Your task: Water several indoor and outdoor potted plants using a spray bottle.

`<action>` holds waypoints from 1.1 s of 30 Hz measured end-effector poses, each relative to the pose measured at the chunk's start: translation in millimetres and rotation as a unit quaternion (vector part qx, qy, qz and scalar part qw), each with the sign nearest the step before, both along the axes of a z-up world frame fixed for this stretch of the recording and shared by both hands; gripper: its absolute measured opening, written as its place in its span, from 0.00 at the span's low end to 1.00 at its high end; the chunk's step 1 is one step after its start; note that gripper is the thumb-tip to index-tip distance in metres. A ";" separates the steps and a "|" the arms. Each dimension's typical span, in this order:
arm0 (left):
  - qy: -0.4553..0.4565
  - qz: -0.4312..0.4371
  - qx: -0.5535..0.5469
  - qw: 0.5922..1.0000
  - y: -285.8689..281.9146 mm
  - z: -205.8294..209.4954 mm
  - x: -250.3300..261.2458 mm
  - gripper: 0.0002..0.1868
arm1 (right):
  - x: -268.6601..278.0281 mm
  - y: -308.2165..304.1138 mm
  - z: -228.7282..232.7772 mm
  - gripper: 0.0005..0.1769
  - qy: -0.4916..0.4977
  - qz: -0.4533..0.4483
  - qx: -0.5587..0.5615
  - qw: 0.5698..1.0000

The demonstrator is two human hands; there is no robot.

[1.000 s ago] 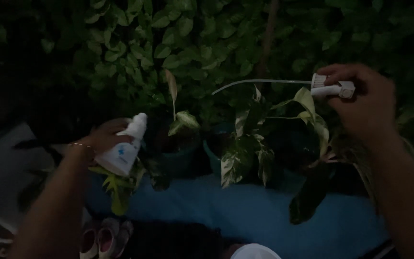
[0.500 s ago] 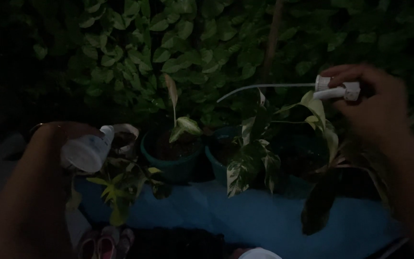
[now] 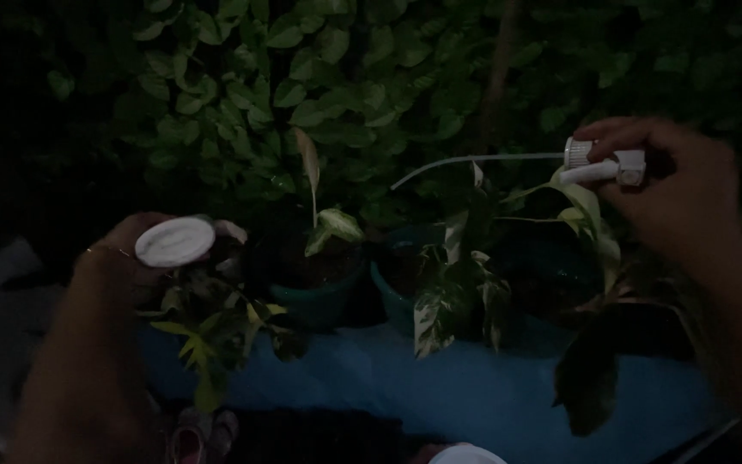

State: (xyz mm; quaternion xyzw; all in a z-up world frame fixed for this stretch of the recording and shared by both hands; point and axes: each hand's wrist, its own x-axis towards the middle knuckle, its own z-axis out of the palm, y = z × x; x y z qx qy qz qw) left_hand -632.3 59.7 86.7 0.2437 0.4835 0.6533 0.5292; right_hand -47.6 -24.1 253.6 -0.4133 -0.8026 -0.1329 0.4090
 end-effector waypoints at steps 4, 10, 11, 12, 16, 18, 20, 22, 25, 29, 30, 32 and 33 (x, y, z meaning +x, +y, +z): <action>-0.102 0.024 0.034 0.994 1.7 -1.9 -5.3 0.28 | 1.1 7.6 -3.4 0.17 -0.007 0.041 0.004 0.999; -0.250 0.062 0.084 0.963 12.2 -19.3 -21.1 0.26 | -6.6 9.4 -6.3 0.18 0.004 0.046 -0.016 0.999; -0.274 0.067 0.094 0.955 24.8 -31.8 -31.6 0.25 | -6.6 10.1 -6.7 0.19 -0.001 0.034 -0.013 0.999; -0.298 0.072 0.103 0.946 36.2 -44.9 -41.5 0.25 | -6.7 10.9 -6.9 0.20 -0.005 0.022 -0.011 1.000; -0.352 0.089 0.148 0.920 50.9 -39.1 -38.2 0.24 | -6.3 15.2 -9.5 0.18 -0.010 0.034 0.000 0.999; -0.420 0.124 0.158 0.885 48.8 -24.2 -28.0 0.24 | -7.4 15.4 -10.6 0.20 -0.006 0.033 -0.012 0.999; -0.445 0.133 0.153 0.872 46.4 -15.5 -26.8 0.25 | -8.0 15.4 -10.6 0.19 -0.012 0.038 -0.007 0.999; -0.471 0.141 0.148 0.858 42.0 -6.6 -24.8 0.26 | -7.3 16.1 -12.3 0.19 -0.018 0.043 -0.002 0.999; -0.500 0.149 0.132 0.843 36.1 8.4 -20.0 0.27 | -4.3 17.8 -14.7 0.19 -0.009 0.009 -0.013 1.000; -0.510 0.128 0.140 0.839 37.4 18.1 -22.9 0.26 | -2.6 15.7 -12.2 0.18 -0.014 0.046 0.004 0.999; -0.506 0.112 0.150 0.842 40.7 17.7 -25.9 0.26 | -2.2 15.7 -11.9 0.17 -0.021 0.052 0.007 0.998; -0.508 0.105 0.157 0.841 39.4 23.9 -24.3 0.25 | -3.8 14.3 -10.8 0.18 -0.017 0.060 0.005 0.998; -0.509 0.097 0.166 0.839 39.4 27.8 -22.8 0.25 | -3.9 13.8 -10.0 0.18 -0.012 0.067 0.005 0.998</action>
